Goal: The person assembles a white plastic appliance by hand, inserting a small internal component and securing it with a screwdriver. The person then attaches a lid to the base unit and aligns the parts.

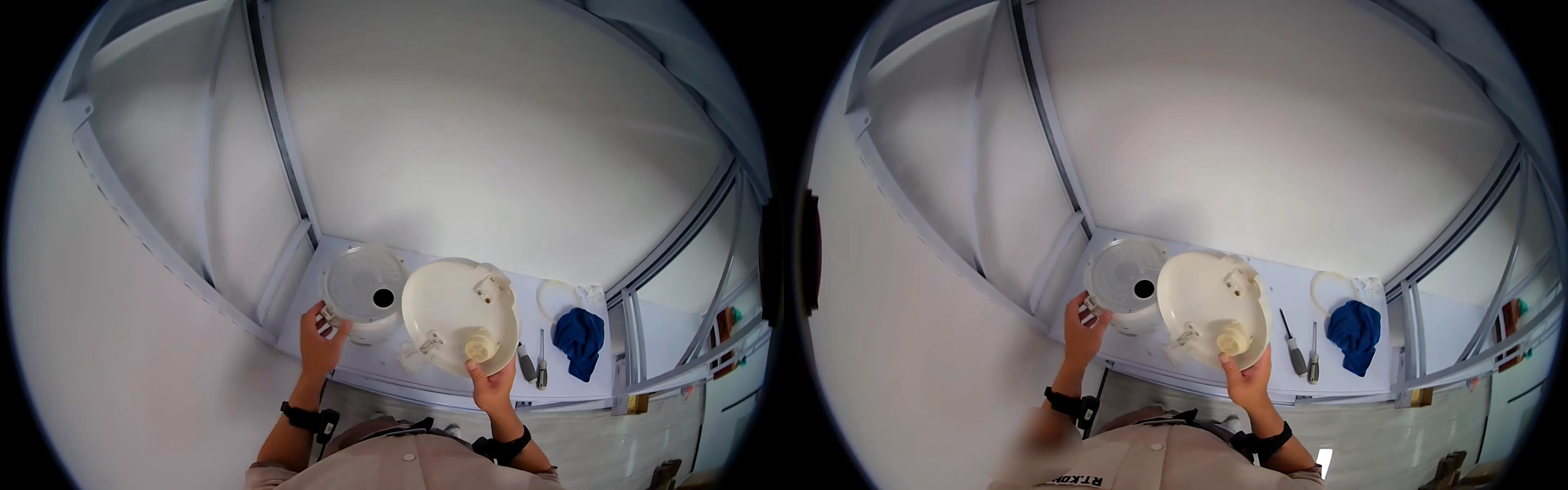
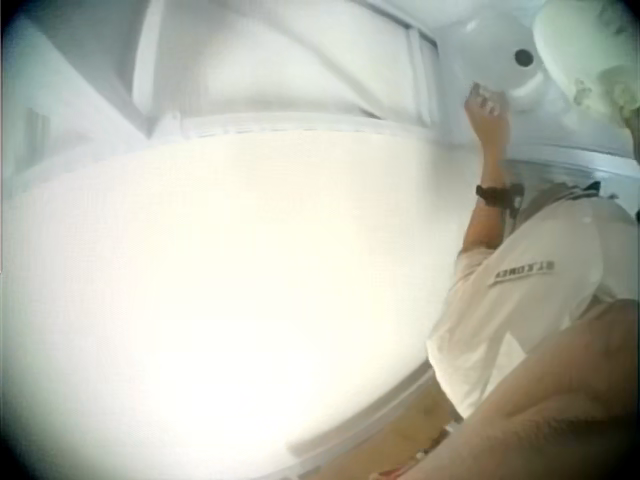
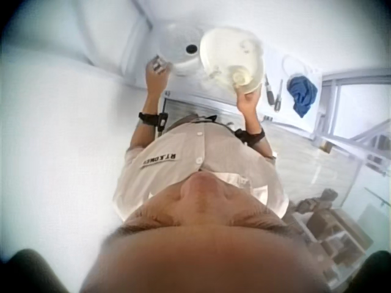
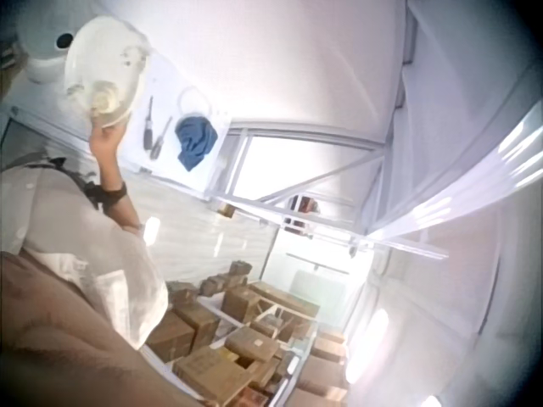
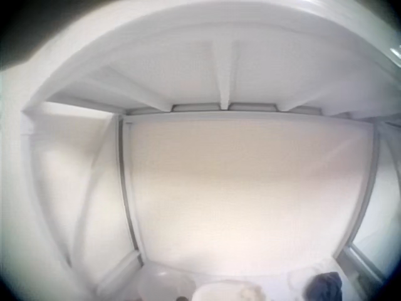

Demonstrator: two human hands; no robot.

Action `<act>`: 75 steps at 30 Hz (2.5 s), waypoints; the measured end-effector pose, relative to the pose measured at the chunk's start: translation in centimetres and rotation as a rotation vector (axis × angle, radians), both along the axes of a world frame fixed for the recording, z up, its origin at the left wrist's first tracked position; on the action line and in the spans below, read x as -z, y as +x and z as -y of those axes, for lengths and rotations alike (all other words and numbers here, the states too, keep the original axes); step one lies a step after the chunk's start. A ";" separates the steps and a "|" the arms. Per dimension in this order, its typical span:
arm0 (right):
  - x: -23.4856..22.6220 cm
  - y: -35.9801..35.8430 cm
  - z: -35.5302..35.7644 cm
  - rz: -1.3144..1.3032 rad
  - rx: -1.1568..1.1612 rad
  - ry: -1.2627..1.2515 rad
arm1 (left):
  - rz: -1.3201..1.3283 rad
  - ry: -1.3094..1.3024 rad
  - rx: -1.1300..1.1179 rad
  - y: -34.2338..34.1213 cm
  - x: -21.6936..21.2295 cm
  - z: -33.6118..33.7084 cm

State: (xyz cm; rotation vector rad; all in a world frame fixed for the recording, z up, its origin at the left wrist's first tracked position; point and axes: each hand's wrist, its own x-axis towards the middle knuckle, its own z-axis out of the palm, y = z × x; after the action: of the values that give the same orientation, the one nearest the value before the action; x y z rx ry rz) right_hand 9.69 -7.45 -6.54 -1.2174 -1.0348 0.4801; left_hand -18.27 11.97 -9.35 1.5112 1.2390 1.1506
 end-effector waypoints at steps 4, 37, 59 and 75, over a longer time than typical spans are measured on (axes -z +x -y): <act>-1.2 -1.7 -1.0 -0.067 0.103 0.059 | 0.092 -0.041 0.107 -0.3 0.7 0.7; -2.1 1.3 1.7 0.039 0.215 0.059 | -0.011 -0.072 0.066 6.7 2.2 1.4; -3.5 1.7 1.4 0.439 0.344 0.037 | 0.107 -0.151 0.172 8.0 1.5 -0.4; -3.2 -0.8 -4.2 1.136 0.453 0.055 | 0.155 -0.239 0.335 7.7 2.1 2.5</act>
State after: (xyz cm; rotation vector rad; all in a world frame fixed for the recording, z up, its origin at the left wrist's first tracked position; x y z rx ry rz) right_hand 8.86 -3.28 -3.30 -1.6376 -1.6072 -0.6908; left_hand -10.61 9.44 -11.46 1.3592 0.9391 0.8495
